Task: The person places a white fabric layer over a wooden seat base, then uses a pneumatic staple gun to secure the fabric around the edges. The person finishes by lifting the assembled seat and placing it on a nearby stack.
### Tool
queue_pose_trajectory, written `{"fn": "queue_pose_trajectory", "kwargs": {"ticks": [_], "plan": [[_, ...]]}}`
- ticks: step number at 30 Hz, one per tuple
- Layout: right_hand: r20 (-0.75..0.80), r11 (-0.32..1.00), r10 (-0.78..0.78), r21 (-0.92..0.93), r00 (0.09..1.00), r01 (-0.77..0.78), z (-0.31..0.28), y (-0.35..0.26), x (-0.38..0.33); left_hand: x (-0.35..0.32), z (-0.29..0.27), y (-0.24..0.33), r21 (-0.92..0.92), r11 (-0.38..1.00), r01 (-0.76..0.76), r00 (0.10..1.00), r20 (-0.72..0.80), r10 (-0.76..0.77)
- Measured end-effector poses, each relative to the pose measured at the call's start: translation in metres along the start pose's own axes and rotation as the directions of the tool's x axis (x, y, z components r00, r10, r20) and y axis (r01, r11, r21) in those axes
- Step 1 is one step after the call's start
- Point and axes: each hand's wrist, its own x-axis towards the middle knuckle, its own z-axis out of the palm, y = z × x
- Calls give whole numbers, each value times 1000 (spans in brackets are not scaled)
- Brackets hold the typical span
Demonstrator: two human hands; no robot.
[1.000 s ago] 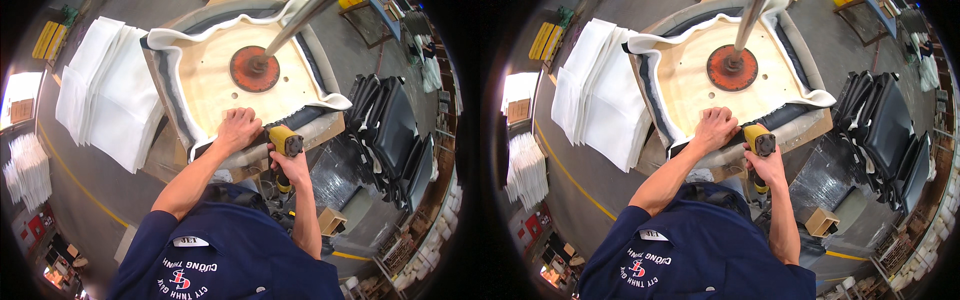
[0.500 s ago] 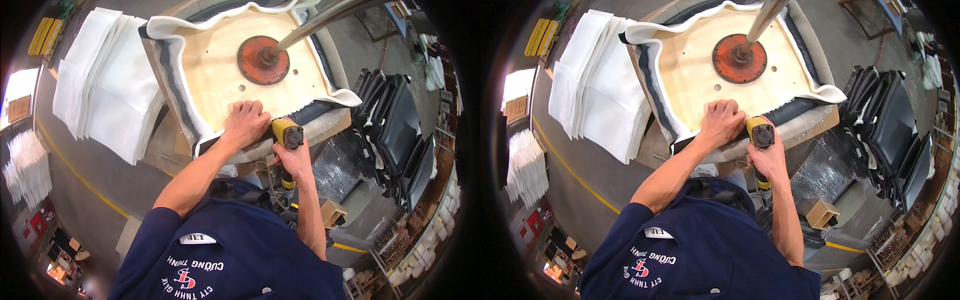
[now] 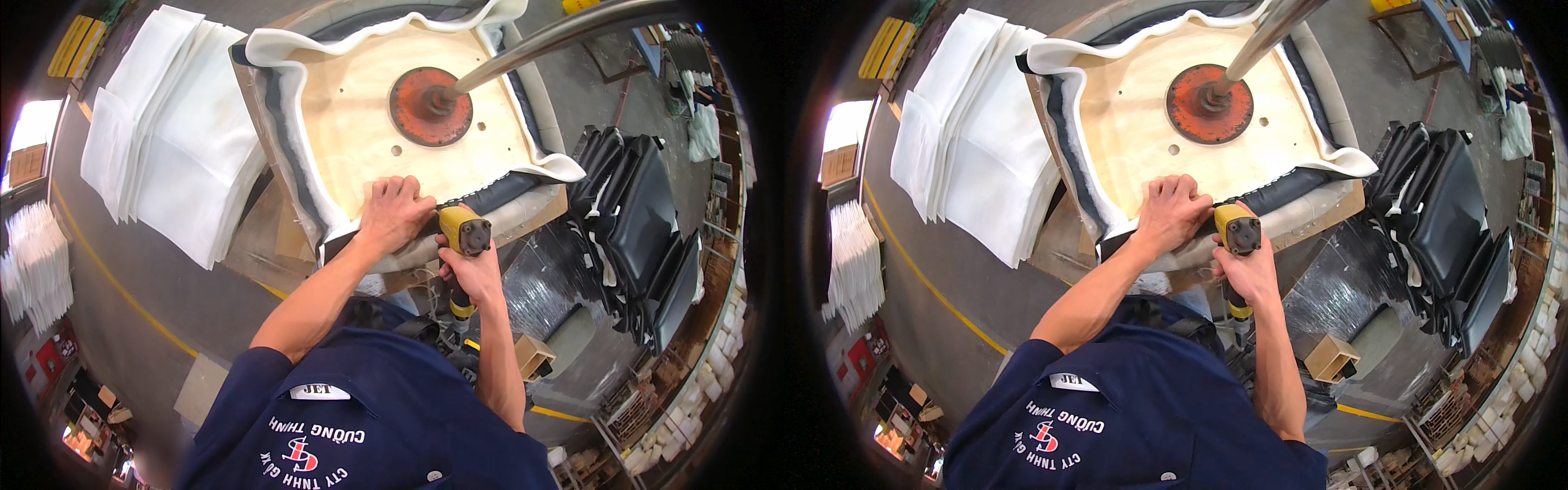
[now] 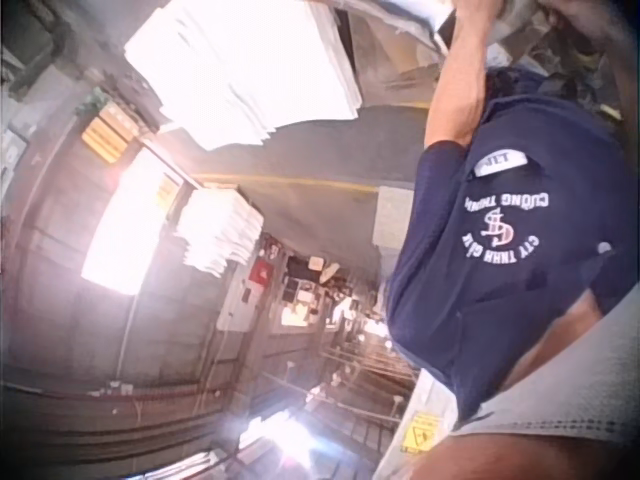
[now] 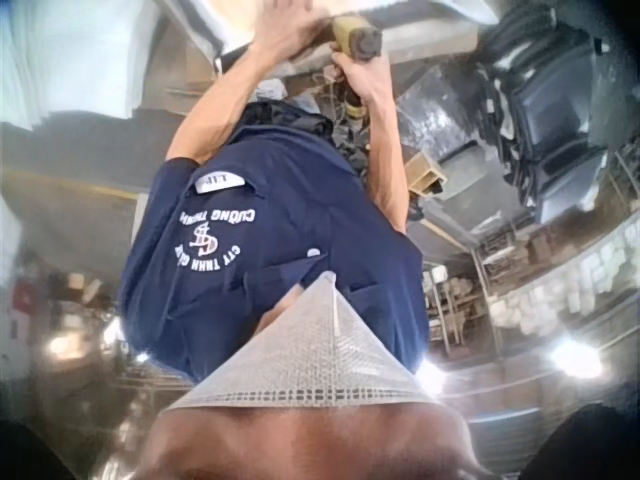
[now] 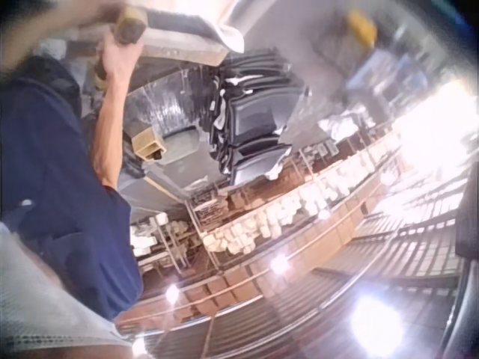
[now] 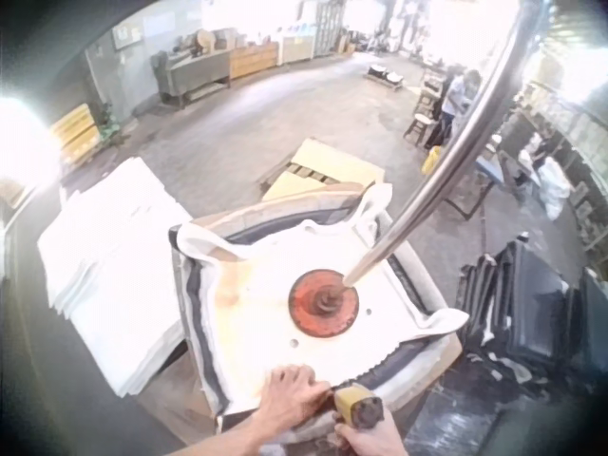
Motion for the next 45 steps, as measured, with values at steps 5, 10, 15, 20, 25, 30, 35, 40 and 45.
{"fn": "queue_pose_trajectory", "kwargs": {"ticks": [5, 10, 15, 20, 25, 30, 35, 40, 45], "plan": [[-16, 993, -14, -114, 1000, 12, -1, -3, 8, 1, 4, 3, 86, 996, 16, 1000, -3, -16], [-6, 999, -24, 36, 1000, 24, -4, -2, -2, -8, -16, 3, 61, 992, 109, 986, 119, -116], [32, 997, -36, 74, 999, 33, -2, 7, -5, -4, -6, 0, 53, 989, 139, 984, 102, -143], [-45, 994, -6, -111, 999, 1, 15, 1, 5, -9, 5, 3, 102, 978, 184, 973, 121, -196], [-14, 998, -7, -58, 1000, 6, 13, -6, 4, -2, 1, 0, 111, 981, 161, 983, 74, -170], [5, 998, -41, 43, 999, 41, 12, 8, -10, -8, -18, -3, 64, 977, 203, 964, 160, -211], [-9, 1000, -26, -15, 1000, 25, 24, 8, -9, -12, -10, -5, 80, 971, 225, 959, 156, -236], [-52, 990, -38, -136, 998, 31, 33, -1, 2, -6, 0, -2, 135, 959, 250, 960, 95, -263], [-11, 999, -19, -32, 1000, 19, 24, 8, -1, -9, -23, -11, 109, 971, 213, 960, 164, -229]]}}
